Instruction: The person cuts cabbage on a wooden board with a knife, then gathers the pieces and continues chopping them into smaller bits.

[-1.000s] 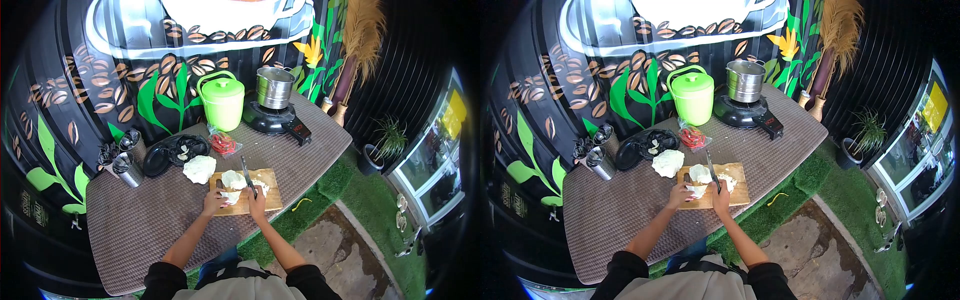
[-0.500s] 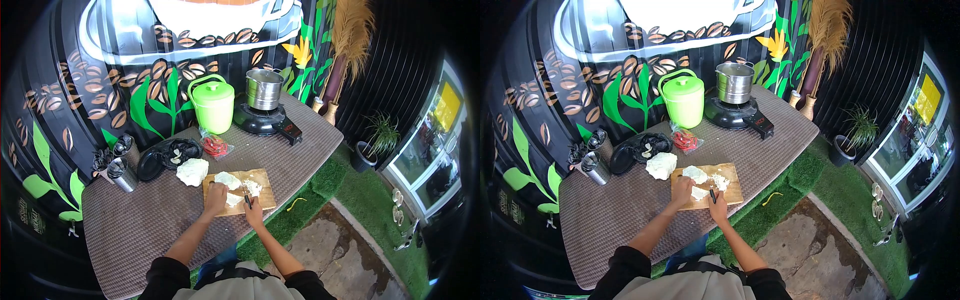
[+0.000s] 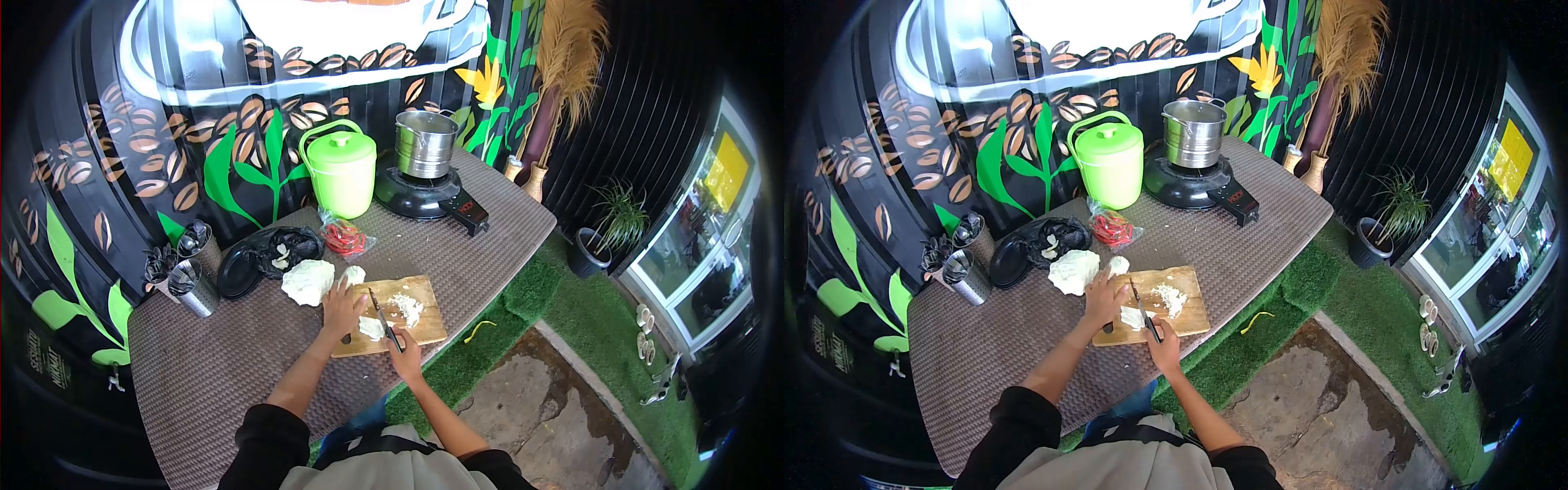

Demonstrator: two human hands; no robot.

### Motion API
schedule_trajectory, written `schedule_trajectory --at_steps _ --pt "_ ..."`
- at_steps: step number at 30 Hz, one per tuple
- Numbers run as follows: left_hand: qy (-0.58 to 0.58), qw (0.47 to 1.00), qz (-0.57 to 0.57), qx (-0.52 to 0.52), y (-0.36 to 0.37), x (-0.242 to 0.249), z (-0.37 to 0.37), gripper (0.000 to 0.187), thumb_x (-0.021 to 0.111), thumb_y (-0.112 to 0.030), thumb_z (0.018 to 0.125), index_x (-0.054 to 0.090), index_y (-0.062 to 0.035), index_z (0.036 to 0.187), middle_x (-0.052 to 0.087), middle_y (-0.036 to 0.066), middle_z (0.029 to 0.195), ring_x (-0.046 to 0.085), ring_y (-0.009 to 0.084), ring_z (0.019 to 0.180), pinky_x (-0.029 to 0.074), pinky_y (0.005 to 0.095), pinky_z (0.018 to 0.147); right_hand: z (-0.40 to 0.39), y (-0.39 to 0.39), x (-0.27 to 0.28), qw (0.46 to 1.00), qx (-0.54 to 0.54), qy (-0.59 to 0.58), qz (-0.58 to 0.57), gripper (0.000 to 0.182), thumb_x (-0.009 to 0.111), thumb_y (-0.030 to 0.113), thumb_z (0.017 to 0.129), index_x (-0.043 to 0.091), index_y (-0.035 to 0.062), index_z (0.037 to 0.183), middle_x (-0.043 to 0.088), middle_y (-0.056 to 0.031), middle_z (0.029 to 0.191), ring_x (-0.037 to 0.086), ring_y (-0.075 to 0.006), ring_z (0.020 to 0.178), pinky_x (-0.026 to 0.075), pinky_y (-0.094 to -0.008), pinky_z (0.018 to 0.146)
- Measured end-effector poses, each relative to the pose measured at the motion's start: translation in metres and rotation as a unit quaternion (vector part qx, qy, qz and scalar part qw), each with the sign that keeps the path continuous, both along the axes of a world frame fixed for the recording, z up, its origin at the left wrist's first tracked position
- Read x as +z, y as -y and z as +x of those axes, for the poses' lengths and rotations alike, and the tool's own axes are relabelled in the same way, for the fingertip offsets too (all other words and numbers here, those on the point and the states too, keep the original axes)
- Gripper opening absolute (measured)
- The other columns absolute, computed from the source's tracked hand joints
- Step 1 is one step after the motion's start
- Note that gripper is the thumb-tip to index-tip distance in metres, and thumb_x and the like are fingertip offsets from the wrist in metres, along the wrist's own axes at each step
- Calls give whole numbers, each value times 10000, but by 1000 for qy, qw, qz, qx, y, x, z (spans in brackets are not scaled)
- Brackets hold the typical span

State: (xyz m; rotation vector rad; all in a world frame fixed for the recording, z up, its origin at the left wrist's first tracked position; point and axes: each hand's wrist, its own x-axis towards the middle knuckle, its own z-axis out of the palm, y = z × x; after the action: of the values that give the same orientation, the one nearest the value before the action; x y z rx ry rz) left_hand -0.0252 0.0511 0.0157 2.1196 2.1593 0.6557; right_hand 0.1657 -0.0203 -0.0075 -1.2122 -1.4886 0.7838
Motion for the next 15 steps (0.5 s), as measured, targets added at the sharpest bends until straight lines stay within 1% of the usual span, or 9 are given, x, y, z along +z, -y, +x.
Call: schedule_trajectory --at_steps 1,3,5,7,9,11,12,13,15 --pt "-1 1000 30 10 -3 2 -2 647 404 -501 938 497 30 1295 340 130 1469 304 333 1339 260 549 1030 -1 -4 -3 1000 -1 0 0 281 630 161 828 609 3 1060 680 -165 930 657 -283 916 480 -352 818" --pt "-44 997 61 24 -8 6 -2 616 405 -500 936 562 21 1227 342 119 1467 328 330 1303 285 524 1014 -3 -9 -8 999 8 35 -7 328 635 160 824 609 -1 1109 681 -184 968 652 -281 967 471 -337 860" --pt "-102 992 -70 24 -5 25 0 562 462 -472 915 619 16 1148 364 132 1449 361 331 1254 312 510 982 -3 -12 -3 999 13 25 -32 317 634 163 825 617 -11 1089 679 -190 965 653 -283 959 472 -337 850" --pt "-120 992 -40 10 2 26 2 482 509 -414 897 641 1 1102 394 140 1420 370 330 1236 320 509 968 -4 -18 -2 998 23 15 -56 308 633 166 825 625 -21 1070 677 -195 962 654 -286 950 474 -338 840" --pt "-140 990 -11 -3 9 22 3 402 556 -357 878 663 -13 1056 425 148 1390 379 329 1218 328 509 954 -2 -24 -3 996 11 29 -87 299 634 168 819 632 -22 1049 669 -212 930 650 -347 905 487 -388 809" --pt "-65 987 123 -79 14 17 4 251 594 -229 838 676 -30 967 449 177 1352 384 335 1223 335 512 942 0 -29 -7 997 12 13 -82 299 628 182 823 634 -22 1041 667 -216 919 652 -341 900 487 -381 799" --pt "17 982 121 -145 16 17 2 227 614 -179 823 663 -49 1003 510 141 1270 436 335 1163 355 468 946 1 -31 -7 996 16 -3 -83 295 628 179 823 635 -23 1037 667 -214 914 654 -334 893 487 -376 796" --pt "16 982 121 -144 18 13 1 227 614 -179 823 663 -49 1003 510 141 1270 436 335 1163 355 468 946 1 -32 -8 996 19 -19 -85 290 627 177 822 636 -24 1032 667 -213 908 656 -327 886 487 -371 792" --pt "242 939 -30 -244 27 11 3 217 612 -182 823 665 -40 977 579 135 1183 501 307 1109 396 412 935 2 -34 -9 993 19 -10 -114 283 624 167 825 635 -25 1032 668 -208 904 657 -317 876 486 -365 789"
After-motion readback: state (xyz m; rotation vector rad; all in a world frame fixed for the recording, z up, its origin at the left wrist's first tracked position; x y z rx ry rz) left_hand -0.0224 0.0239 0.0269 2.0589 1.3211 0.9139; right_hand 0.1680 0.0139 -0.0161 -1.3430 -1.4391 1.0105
